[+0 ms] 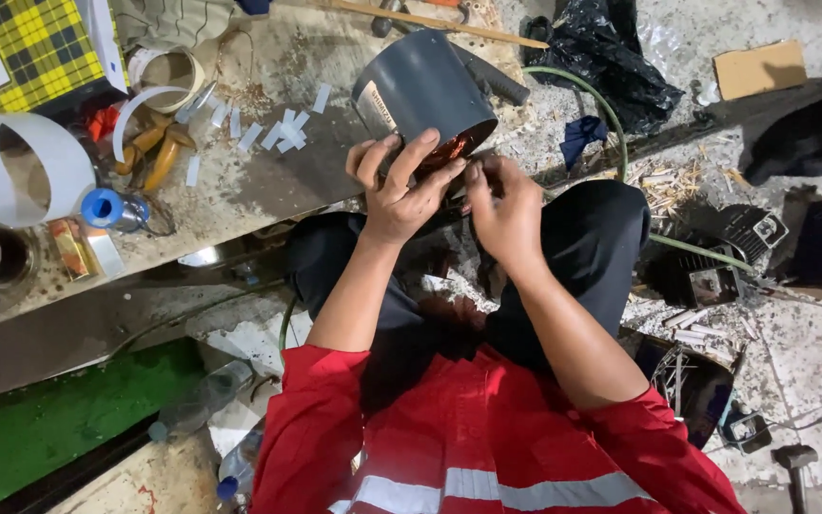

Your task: Adjusting the alignment of copper coils inside an electric motor housing using a screwdriver and a hammer.

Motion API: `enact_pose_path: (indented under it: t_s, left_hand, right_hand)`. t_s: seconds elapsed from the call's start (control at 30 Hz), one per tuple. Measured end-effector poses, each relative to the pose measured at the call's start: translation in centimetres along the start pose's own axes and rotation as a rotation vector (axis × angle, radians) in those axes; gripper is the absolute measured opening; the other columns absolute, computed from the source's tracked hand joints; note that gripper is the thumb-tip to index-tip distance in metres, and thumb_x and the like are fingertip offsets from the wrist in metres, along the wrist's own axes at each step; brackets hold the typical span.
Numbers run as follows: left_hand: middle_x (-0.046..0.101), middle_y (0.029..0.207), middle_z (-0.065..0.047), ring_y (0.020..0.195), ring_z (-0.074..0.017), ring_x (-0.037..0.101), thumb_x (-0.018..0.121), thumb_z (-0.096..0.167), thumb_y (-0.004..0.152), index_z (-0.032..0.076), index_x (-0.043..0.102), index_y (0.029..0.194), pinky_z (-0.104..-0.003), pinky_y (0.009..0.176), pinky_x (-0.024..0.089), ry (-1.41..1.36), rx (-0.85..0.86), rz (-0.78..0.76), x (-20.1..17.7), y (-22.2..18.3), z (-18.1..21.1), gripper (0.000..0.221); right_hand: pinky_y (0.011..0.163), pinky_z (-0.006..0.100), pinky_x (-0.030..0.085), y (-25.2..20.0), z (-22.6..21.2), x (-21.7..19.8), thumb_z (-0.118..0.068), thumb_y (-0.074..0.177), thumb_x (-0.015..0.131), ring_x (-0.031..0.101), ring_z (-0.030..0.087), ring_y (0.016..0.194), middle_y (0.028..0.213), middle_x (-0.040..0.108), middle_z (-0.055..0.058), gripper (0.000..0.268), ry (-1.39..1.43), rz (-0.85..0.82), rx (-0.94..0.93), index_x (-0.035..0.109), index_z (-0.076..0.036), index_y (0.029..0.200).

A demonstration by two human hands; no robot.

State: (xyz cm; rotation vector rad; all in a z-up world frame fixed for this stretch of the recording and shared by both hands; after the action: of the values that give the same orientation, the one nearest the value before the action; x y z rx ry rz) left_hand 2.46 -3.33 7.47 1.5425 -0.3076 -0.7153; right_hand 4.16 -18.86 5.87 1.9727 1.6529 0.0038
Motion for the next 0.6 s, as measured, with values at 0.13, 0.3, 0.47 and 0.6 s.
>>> enact_pose_path:
  t_s: [0.13,0.3,0.47,0.6]
  left_hand:
    - [0.055,0.147,0.006,0.132,-0.0296,0.036,0.078,0.036,0.098,0.041,0.078,0.095,-0.044,0.11,0.039,0.01,-0.009,-0.069,0.0,0.2,0.0,0.005]
    - [0.046,0.153,0.007,0.137,-0.0282,0.029,0.07,0.034,0.105,0.043,0.073,0.11,-0.045,0.109,0.036,0.006,0.007,-0.081,0.4,-0.1,-0.3,0.01]
    - [0.051,0.15,0.006,0.138,-0.0278,0.033,0.073,0.031,0.102,0.038,0.074,0.098,-0.044,0.112,0.037,-0.032,-0.019,-0.052,-0.1,1.0,0.3,0.008]
    - [0.052,0.15,0.005,0.137,-0.0282,0.036,0.074,0.028,0.103,0.031,0.072,0.086,-0.043,0.114,0.035,-0.027,-0.024,-0.03,-0.5,1.4,0.2,0.017]
  right_hand:
    - [0.065,0.044,0.054,-2.6,6.5,1.3,-0.018,0.103,0.057,0.06,0.024,0.064,0.077,0.066,0.016,0.027,0.49,-0.081,0.604,0.065,0.007,0.103]
    - [0.079,0.048,0.05,-2.4,-6.8,-3.9,-0.015,0.099,0.074,0.063,0.04,0.1,0.125,0.058,0.022,0.034,-0.224,0.257,-0.421,0.052,-0.003,0.123]
    - [0.085,0.05,0.037,-3.5,-8.3,-1.1,-0.022,0.087,0.086,0.064,0.038,0.1,0.116,0.07,0.014,0.03,-0.497,0.179,-0.661,0.07,-0.009,0.107]
    - [0.102,0.055,0.033,-2.2,-4.2,-1.2,-0.018,0.092,0.086,0.065,0.03,0.091,0.101,0.072,0.009,0.026,-0.696,0.135,-0.565,0.072,-0.007,0.11]
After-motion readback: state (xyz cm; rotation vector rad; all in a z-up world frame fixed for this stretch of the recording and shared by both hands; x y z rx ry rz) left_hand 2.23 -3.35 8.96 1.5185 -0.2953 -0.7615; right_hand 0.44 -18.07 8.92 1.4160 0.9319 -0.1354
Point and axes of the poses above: each hand's wrist, its own y-axis towards the middle knuckle, its own x-axis out of the palm, z = x × y, the point moved 10 cm from there along y, towards the middle knuckle
